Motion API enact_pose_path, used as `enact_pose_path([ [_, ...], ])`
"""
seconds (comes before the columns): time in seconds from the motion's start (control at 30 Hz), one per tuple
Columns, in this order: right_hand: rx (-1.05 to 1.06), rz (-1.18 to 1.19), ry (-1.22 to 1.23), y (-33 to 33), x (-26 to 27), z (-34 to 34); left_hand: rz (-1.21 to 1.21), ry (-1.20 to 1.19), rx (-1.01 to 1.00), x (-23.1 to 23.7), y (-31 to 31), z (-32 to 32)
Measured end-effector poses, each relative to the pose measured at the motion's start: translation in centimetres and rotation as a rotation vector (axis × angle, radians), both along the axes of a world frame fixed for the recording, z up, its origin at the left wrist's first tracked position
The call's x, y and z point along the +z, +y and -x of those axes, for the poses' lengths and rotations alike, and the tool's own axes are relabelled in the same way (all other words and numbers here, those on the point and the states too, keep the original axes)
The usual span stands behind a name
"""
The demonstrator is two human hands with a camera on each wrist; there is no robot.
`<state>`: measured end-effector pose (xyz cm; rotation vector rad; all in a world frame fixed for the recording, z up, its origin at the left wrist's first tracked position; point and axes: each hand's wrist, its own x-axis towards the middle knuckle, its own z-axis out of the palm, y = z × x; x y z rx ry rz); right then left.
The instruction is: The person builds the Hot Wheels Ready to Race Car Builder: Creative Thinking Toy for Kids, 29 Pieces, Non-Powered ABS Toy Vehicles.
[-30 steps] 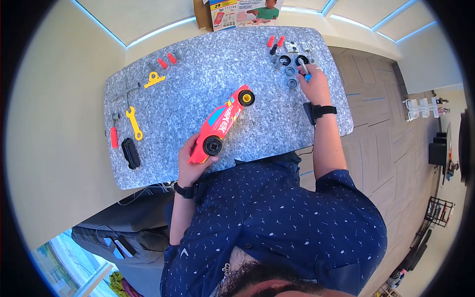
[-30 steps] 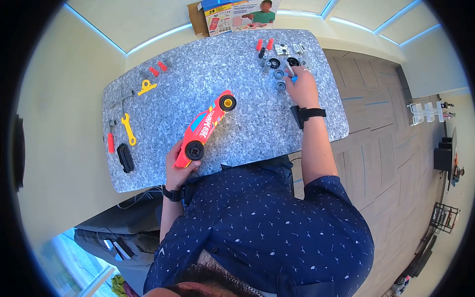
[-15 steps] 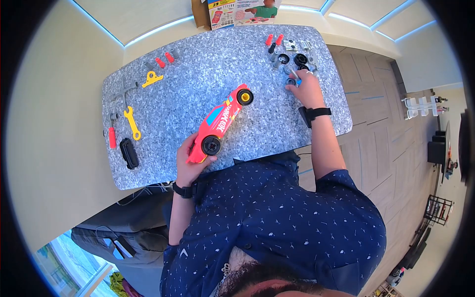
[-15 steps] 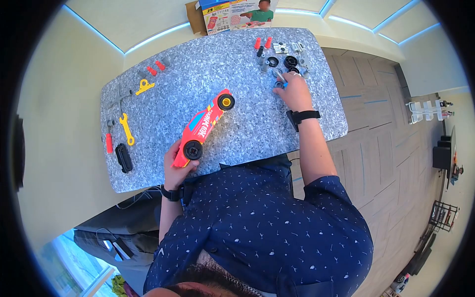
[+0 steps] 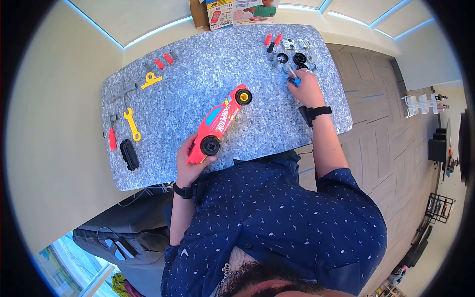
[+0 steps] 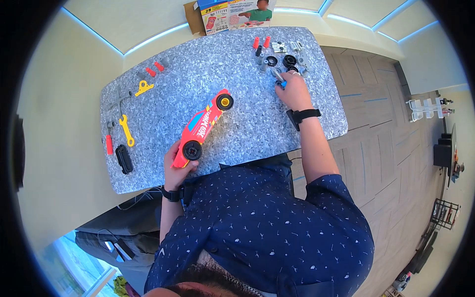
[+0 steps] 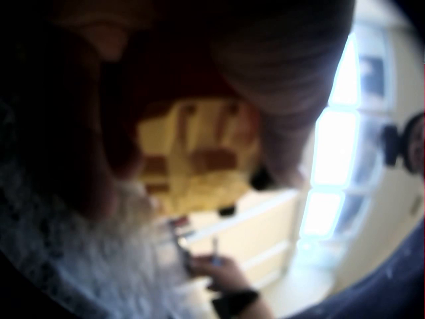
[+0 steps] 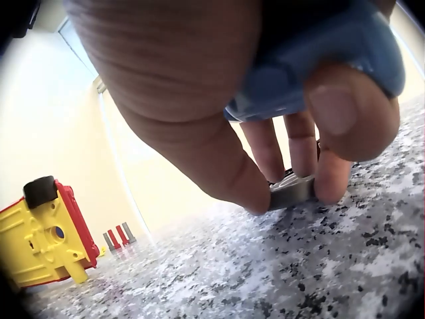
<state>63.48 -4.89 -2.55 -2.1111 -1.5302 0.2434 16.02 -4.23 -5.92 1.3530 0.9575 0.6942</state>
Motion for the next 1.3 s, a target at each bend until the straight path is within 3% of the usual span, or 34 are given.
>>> enact_pose_path([
  [0.23, 0.034, 0.019, 0.002, 0.0, -0.5, 0.0, 0.076, -0.040, -0.021, 1.0, 0.3, 0.3],
  [0.3, 0.036, -0.018, 0.027, -0.2, -0.3, 0.6, 0.008, 0.048, -0.072, 1.0, 1.0, 1.3],
  [0.4, -0.062, 0.181, 0.760, -0.9, 1.1, 2.8, 0.124, 0.144, -0.108, 2.7, 2.0, 2.3],
  [0.53, 0.049, 0.060, 1.129, -2.0, 1.2, 5.9, 0.147, 0.240, -0.106, 4.2, 2.9, 2.8],
  [0.63, 0.090, -0.019, 1.281, -2.1, 1.7, 7.5, -0.208, 0.212, -0.151, 4.1, 4.1, 2.8],
  [0.73, 0.200, -0.093, 1.359, -1.4, 1.8, 8.5, -0.420, 0.230, -0.179, 4.5, 5.0, 2.8],
  [0.93, 0.299, -0.043, 1.461, 0.0, 3.2, 10.7, -0.263, 0.396, -0.090, 3.2, 6.1, 4.2],
  [1.03, 0.300, -0.053, 1.428, 0.0, 2.7, 11.6, -0.326, 0.419, -0.069, 3.2, 6.3, 4.7],
  [1.23, 0.279, -0.079, 1.418, -0.7, 2.4, 12.3, -0.999, 0.775, -0.115, 13.7, 3.8, -0.3],
  [1.3, 0.282, -0.072, 1.405, -0.7, 2.6, 12.6, -1.048, 0.683, -0.162, 14.8, 3.4, -3.5],
])
